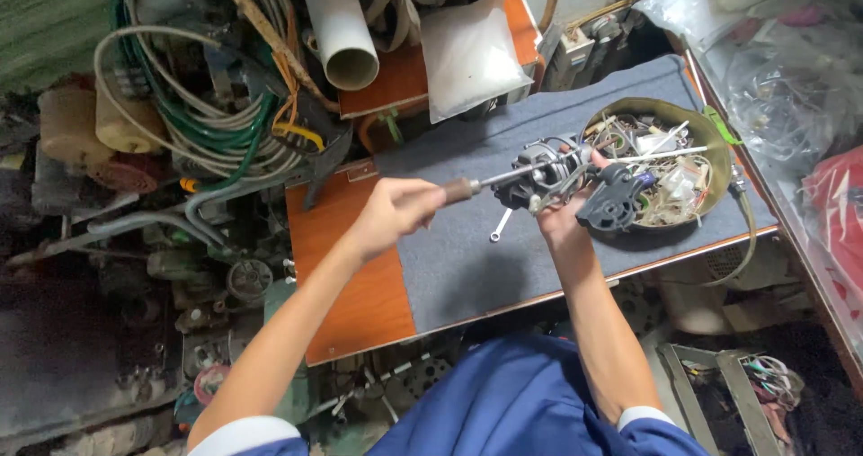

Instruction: The person disassembles a motor mechanism by removing screws with a screwdriver and wrench and separating its components, then reassembles it by aligning the parts and driving screws using the screwdriver and wrench.

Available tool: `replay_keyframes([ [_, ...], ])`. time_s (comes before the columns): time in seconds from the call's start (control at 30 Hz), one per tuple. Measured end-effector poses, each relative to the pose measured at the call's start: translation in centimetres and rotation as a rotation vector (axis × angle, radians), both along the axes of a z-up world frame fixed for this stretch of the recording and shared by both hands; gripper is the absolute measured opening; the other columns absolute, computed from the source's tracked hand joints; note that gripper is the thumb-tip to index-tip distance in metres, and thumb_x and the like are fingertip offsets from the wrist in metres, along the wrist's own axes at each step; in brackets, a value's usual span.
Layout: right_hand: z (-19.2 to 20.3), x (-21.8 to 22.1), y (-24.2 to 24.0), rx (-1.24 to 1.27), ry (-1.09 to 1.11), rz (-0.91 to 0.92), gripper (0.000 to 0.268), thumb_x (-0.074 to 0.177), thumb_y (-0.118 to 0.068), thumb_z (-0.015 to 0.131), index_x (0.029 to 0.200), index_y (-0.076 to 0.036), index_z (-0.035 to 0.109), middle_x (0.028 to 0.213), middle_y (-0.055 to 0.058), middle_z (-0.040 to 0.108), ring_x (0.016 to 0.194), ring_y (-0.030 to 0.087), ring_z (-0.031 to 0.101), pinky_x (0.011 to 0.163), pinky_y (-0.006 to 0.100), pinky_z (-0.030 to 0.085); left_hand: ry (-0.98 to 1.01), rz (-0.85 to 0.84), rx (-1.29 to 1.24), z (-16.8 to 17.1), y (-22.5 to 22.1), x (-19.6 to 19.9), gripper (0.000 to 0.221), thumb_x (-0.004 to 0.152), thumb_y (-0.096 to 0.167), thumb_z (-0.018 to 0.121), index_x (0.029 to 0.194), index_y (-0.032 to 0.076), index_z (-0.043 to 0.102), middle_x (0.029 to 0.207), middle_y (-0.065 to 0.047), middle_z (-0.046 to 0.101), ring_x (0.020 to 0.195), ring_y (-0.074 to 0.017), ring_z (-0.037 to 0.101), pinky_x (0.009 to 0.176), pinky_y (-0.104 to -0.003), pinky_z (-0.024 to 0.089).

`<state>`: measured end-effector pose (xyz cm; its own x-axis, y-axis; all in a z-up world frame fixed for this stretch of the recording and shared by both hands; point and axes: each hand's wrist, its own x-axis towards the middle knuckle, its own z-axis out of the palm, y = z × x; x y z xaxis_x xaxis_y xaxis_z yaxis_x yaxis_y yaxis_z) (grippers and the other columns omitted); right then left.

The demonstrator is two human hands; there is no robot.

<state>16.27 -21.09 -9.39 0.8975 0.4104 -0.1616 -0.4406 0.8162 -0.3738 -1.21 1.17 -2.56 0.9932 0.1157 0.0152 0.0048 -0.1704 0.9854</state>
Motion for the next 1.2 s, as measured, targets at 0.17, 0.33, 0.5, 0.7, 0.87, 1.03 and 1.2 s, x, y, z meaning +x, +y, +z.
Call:
replay_keyframes([
  [0.17,-1.5,0.4,0.1,-0.013,-0.031,0.002,0.039,0.096,-0.041,0.058,0.103,-0.004,0.064,0.093,0.012,0.069,0.086,0.025,0.072,0.083,0.043,0.063,-0.706,0.001,0.985,3.6,-1.3,-0.6,0.042,0.088,0.005,0.080,0.127,-0.005,0.068,0.089,-0.010,0.064,0.080,-0.0206,0.063,0.071,-0.035,0.053],
  [0.33,-5.6,0.9,-0.3,0.167,0.002,0.071,0.037,0.105,-0.039,0.058,0.110,-0.003,0.064,0.102,0.013,0.069,0.087,0.024,0.070,0.080,0.040,0.061,-0.872,-0.088,1.307,4.3,-1.4,-0.4,0.029,0.090,-0.002,0.084,0.115,0.001,0.069,0.091,-0.005,0.064,0.083,-0.0177,0.062,0.070,-0.035,0.052],
  [0.5,-2.1,-0.2,0.3,-0.022,0.012,0.002,0.035,0.092,-0.039,0.057,0.103,-0.006,0.065,0.097,0.010,0.069,0.090,0.026,0.071,0.086,0.043,0.062,-0.198,0.155,0.110,3.5,-1.8,0.2,0.022,0.083,0.005,0.077,0.101,-0.002,0.065,0.090,-0.008,0.071,0.071,-0.0107,0.065,0.052,-0.026,0.050],
  [0.7,0.1,-1.4,0.2,-0.025,-0.022,-0.001,0.033,0.092,-0.036,0.056,0.104,-0.007,0.063,0.099,0.009,0.068,0.093,0.024,0.070,0.087,0.041,0.060,0.499,-0.094,-0.465,-0.3,0.6,1.0,0.044,0.100,0.037,0.056,0.101,-0.004,0.073,0.063,-0.008,0.070,0.039,-0.0051,0.048,0.033,-0.020,0.031],
  [0.87,-0.1,-0.5,-0.5,0.110,-0.199,0.115,0.028,0.106,-0.033,0.058,0.108,-0.006,0.062,0.093,0.006,0.066,0.070,0.014,0.061,0.064,0.028,0.054,0.356,-0.031,-0.237,-1.7,-1.0,1.3,0.040,0.103,0.032,0.061,0.094,-0.004,0.077,0.059,-0.006,0.062,0.043,-0.0063,0.047,0.039,-0.023,0.033],
  [1.03,4.1,-1.7,-0.5,-0.111,0.006,0.041,0.028,0.091,-0.035,0.052,0.097,-0.008,0.059,0.083,0.004,0.065,0.069,0.015,0.066,0.065,0.028,0.059,-0.415,0.225,0.711,0.5,-4.7,-0.6,0.026,0.091,0.024,0.074,0.088,-0.002,0.076,0.070,-0.013,0.066,0.060,-0.0204,0.059,0.055,-0.029,0.046],
  [1.2,2.0,-1.1,-0.8,-0.111,0.023,0.066,0.033,0.093,-0.037,0.053,0.098,-0.006,0.063,0.080,0.005,0.065,0.060,0.012,0.064,0.050,0.022,0.050,-0.961,0.138,1.621,2.4,-4.1,-0.7,0.030,0.096,0.016,0.074,0.105,-0.012,0.071,0.081,-0.015,0.068,0.069,-0.0196,0.065,0.061,-0.027,0.051],
])
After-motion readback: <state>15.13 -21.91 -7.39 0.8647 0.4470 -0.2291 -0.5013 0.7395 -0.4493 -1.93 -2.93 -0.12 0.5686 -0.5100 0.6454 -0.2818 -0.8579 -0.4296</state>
